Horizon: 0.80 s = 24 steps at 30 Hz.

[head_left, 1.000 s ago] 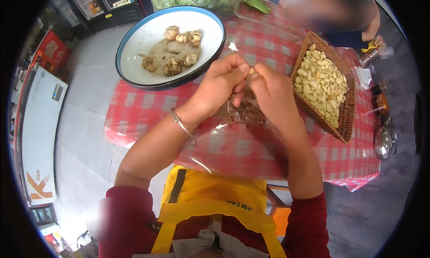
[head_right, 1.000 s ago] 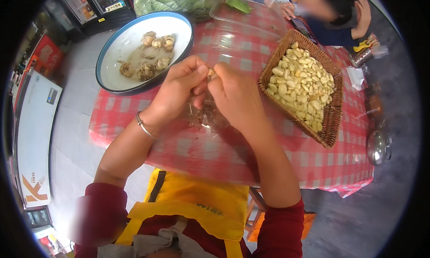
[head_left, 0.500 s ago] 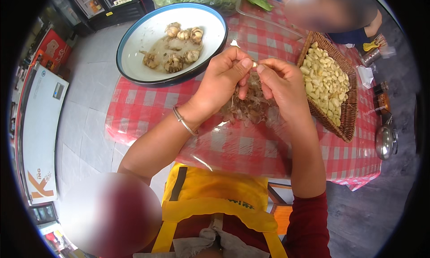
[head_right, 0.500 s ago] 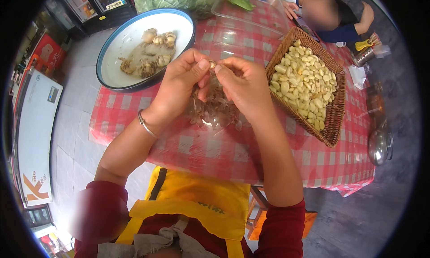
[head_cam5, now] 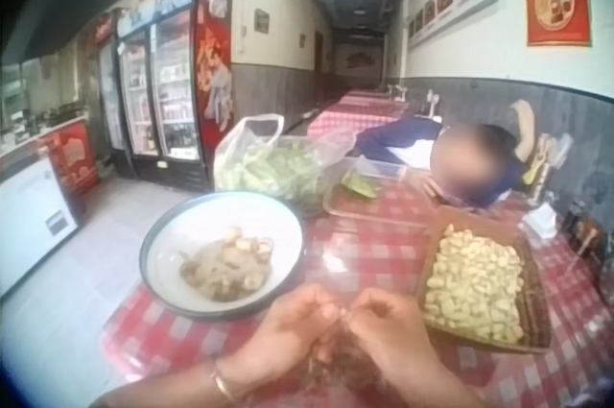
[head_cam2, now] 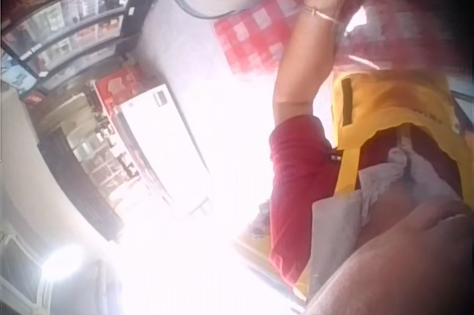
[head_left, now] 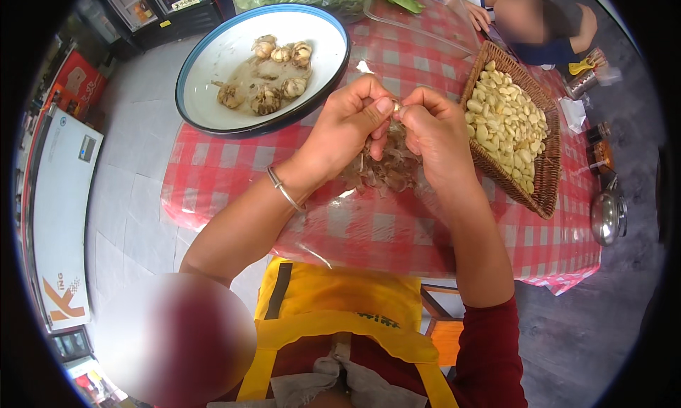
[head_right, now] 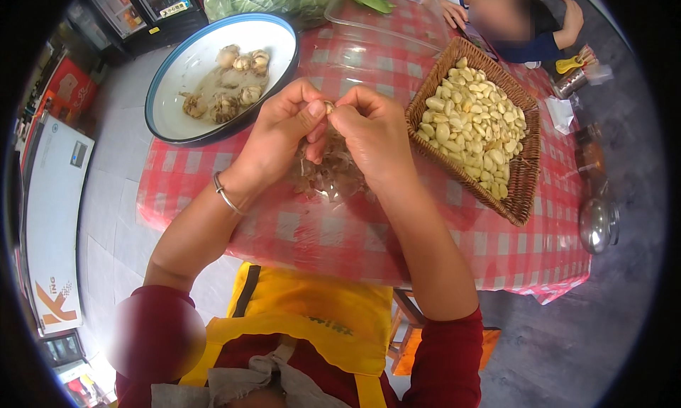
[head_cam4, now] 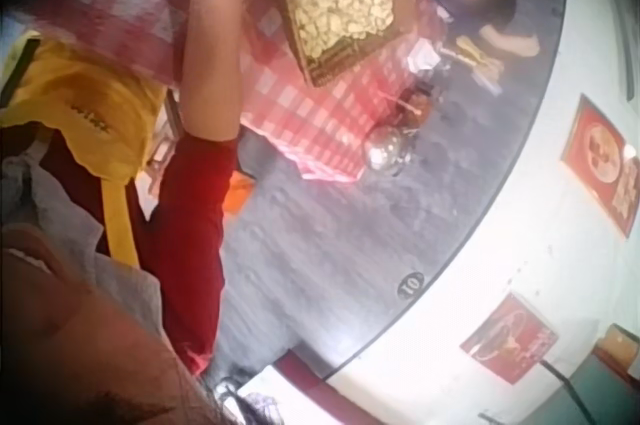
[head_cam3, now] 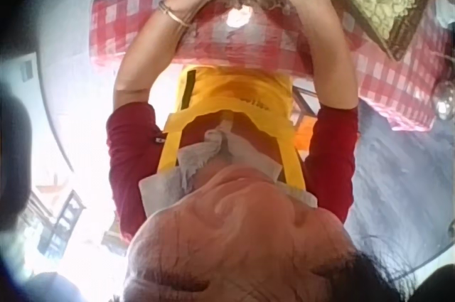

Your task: The person peels garlic cloves by hand, separating the outer skin and placing the peeled cloves into a woven basket. The person handles garlic bulbs from a bowl, removes skins, and accumulates peeled cloves in the basket while seated at a table.

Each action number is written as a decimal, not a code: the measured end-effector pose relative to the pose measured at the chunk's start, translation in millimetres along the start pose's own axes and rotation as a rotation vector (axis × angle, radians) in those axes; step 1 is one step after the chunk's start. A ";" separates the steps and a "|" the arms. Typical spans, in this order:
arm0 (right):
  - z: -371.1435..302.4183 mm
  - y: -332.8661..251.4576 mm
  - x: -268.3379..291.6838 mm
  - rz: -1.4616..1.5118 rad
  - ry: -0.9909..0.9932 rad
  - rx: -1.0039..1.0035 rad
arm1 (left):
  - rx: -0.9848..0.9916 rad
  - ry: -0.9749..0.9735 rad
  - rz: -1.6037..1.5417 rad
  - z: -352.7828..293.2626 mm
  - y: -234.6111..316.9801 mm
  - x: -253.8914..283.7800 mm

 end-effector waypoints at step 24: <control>2.1 -1.0 9.5 -0.005 0.084 0.078 | -0.016 0.099 0.100 -3.4 6.6 -4.9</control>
Point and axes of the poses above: each hand's wrist, its own z-axis towards the middle knuckle, its own x-axis out of the back of the hand, y = z × x, the point moved 10 cm from there along z, towards the middle knuckle, and after that the axes turned 2 degrees about -z, right-handed, at the moved point
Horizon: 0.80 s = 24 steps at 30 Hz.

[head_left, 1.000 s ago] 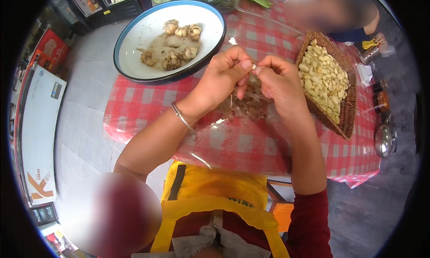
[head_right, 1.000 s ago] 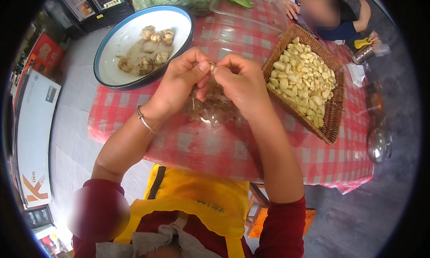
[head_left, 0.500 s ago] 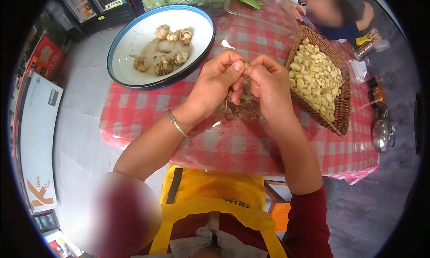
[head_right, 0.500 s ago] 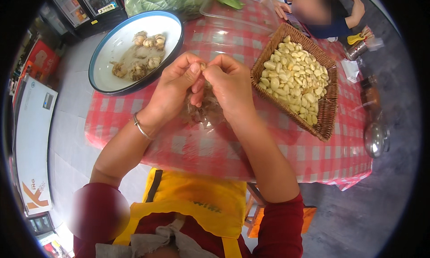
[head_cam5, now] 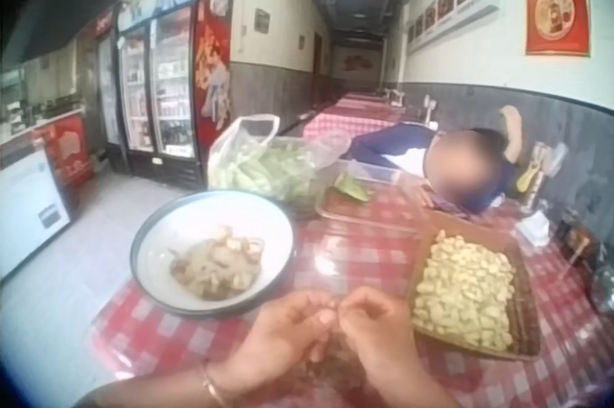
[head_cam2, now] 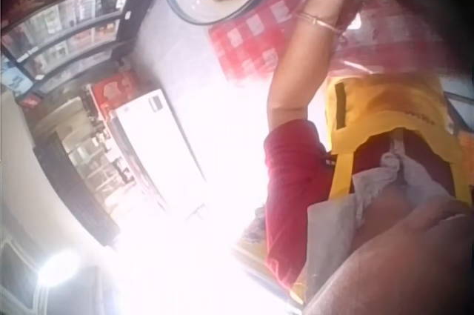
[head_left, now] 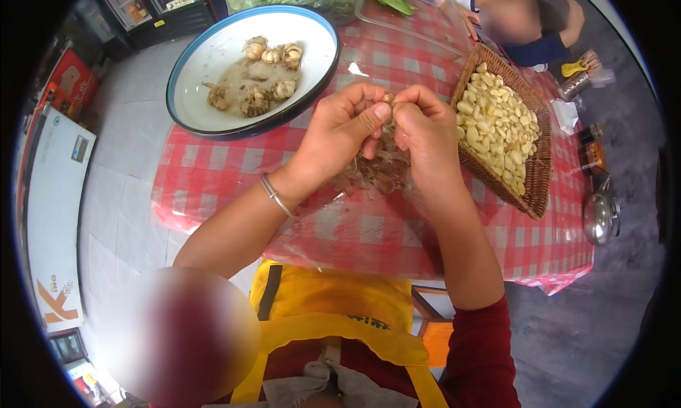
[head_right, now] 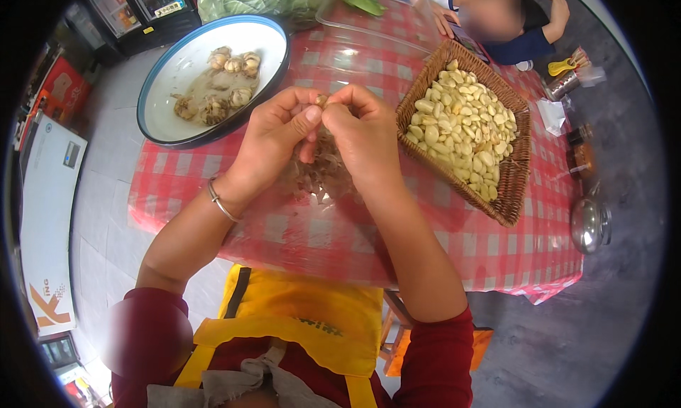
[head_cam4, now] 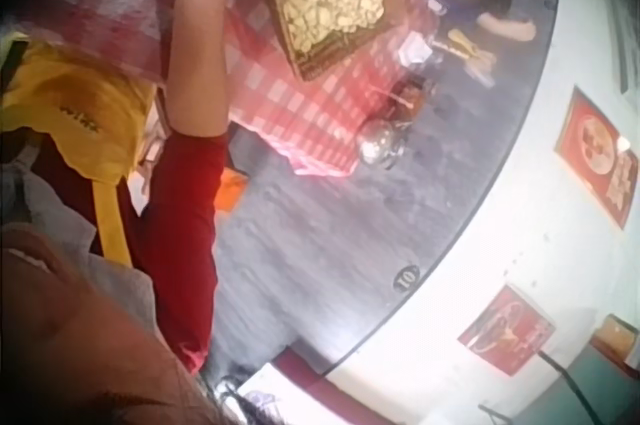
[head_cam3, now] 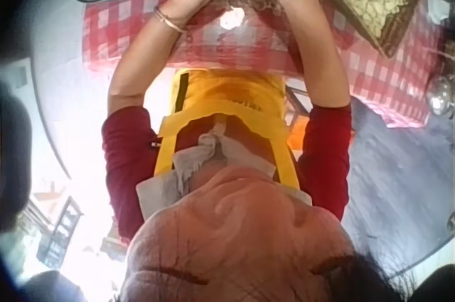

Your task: The person peels garlic cloves by hand, separating the outer skin and placing the peeled cloves into a woven basket. The person handles garlic bulbs from a bowl, removes skins, and accumulates peeled cloves in the basket while seated at a table.

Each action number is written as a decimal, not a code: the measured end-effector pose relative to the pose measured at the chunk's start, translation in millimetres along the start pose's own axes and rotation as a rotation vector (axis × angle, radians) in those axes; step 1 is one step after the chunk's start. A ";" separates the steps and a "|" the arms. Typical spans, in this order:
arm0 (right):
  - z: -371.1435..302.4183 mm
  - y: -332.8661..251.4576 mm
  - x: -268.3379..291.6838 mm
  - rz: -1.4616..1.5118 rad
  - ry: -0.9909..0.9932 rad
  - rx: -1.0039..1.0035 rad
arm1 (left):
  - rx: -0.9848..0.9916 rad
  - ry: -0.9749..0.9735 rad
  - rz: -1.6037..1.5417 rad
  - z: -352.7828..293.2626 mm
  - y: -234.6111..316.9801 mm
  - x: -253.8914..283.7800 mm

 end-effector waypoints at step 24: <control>-0.8 -25.7 2.0 -0.533 0.006 0.250 | -0.305 0.138 0.518 -5.3 27.9 7.6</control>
Point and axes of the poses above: each hand's wrist, its own z-axis towards the middle knuckle, its own x-axis out of the back of the hand, y = z × x, the point moved 10 cm from there along z, towards the middle knuckle, and after that the axes turned 2 degrees about -z, right-handed, at the moved point
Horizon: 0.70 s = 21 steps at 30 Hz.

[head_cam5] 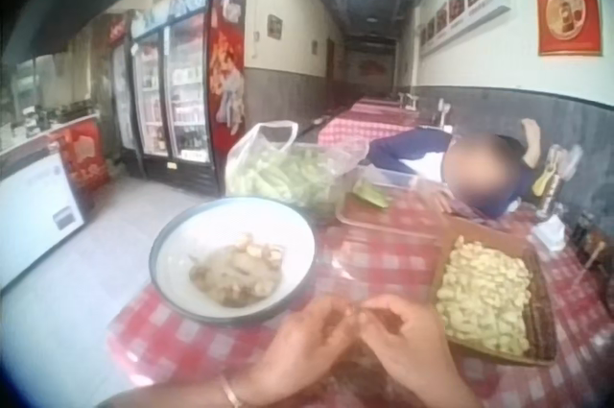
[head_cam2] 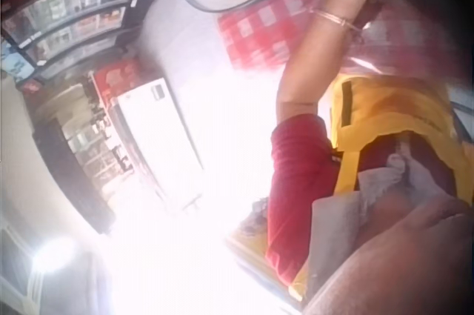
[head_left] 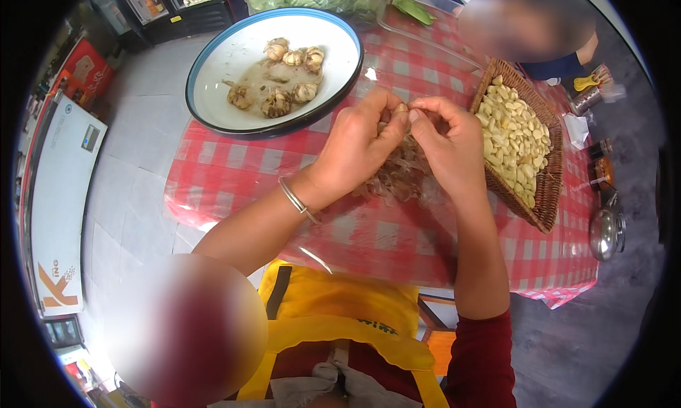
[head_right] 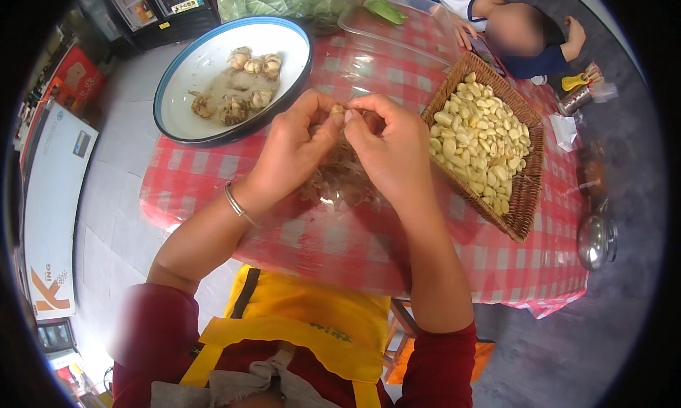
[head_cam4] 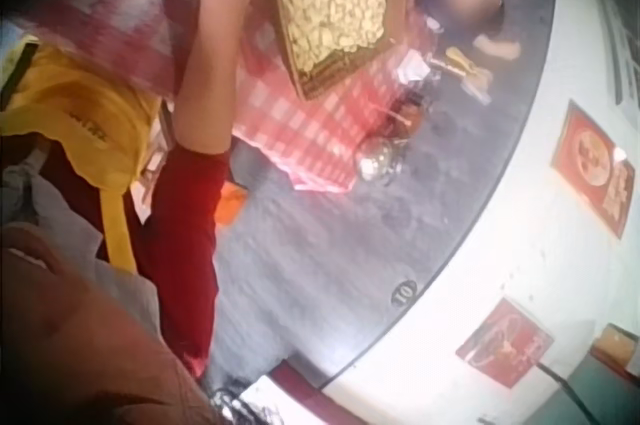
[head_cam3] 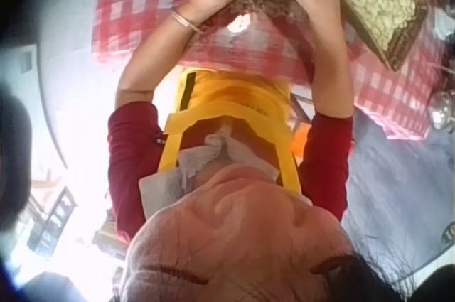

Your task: The person peels garlic cloves by hand, separating the outer skin and placing the peeled cloves into a woven basket. The person handles garlic bulbs from a bowl, removes skins, and accumulates peeled cloves in the basket while seated at a table.

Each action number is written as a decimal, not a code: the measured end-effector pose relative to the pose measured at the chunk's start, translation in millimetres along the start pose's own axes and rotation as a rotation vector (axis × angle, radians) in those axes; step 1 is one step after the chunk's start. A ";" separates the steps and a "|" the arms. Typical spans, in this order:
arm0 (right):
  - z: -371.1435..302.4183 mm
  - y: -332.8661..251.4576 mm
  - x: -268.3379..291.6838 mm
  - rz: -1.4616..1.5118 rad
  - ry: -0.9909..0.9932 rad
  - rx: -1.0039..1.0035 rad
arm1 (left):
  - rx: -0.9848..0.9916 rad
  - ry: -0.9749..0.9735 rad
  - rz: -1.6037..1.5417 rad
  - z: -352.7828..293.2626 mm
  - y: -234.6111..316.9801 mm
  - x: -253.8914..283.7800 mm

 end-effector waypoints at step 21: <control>-4.1 -26.5 -1.6 -0.394 0.042 0.251 | -0.097 -0.066 0.152 -6.1 3.5 -9.5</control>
Point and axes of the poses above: each hand's wrist, its own z-axis towards the middle knuckle, its own x-axis out of the back of the hand, y = z × x, the point moved 10 cm from there along z, towards the middle knuckle, and after that the axes turned 2 degrees about -z, right-handed, at the moved point
